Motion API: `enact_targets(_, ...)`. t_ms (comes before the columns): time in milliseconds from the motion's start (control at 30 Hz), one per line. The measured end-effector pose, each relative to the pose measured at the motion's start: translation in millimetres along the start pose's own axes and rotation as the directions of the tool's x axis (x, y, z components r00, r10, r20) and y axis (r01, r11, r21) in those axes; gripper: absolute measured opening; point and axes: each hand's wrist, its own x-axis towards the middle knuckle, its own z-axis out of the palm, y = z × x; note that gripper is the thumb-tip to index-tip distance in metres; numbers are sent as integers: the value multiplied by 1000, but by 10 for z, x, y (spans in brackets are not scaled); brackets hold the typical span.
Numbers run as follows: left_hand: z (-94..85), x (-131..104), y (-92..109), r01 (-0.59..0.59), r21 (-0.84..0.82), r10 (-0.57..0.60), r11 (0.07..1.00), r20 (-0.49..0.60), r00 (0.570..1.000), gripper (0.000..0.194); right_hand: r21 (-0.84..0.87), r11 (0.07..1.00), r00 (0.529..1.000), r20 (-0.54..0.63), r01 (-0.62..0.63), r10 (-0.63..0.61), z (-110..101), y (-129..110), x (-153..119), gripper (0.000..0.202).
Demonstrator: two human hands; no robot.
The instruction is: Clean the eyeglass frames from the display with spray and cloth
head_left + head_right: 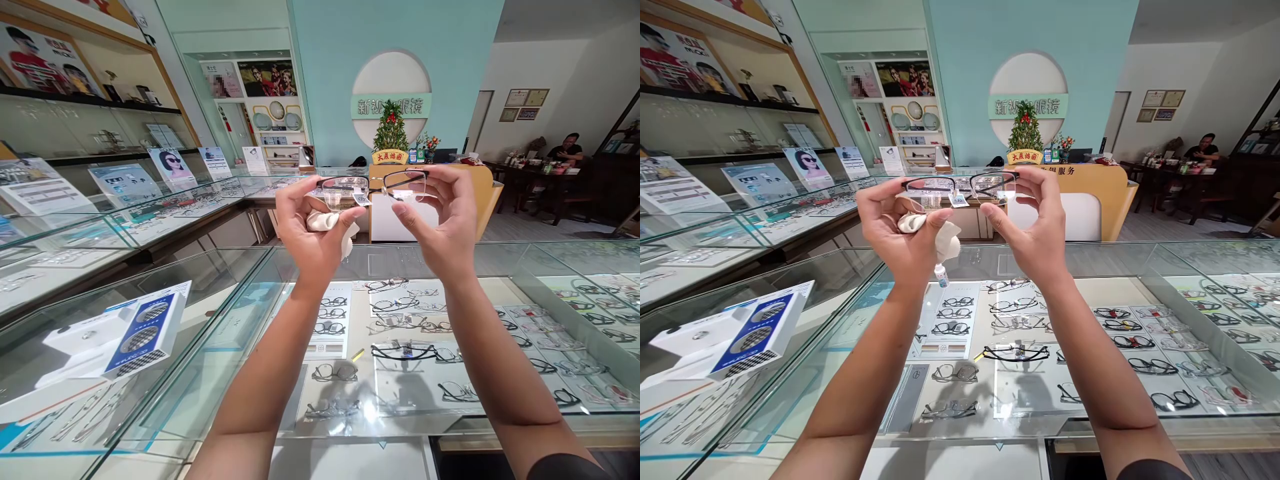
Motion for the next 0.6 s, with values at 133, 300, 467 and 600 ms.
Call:
enact_targets(133, 1, 28, -9, 35, 19, -36, 999, 21, 999, 64, -11, 1000, 999, -40, -6, 5, 16, 76, 5, 56)
enact_targets(300, 22, 59, -55, 41, -158, -41, 987, 7, 999, 63, -91, 995, 996, -80, 32, -40, -15, 134, 27, 56)
enact_targets(467, -15, 61, -20, 115, -99, -110, 988, 55, 992, 60, -185, 983, 995, -94, 18, -36, -49, 119, 34, 52)
enact_targets(600, -57, 53, -10, 166, 14, -166, 986, 88, 982, 60, -195, 975, 994, -49, -106, 98, -71, 93, 27, 50)
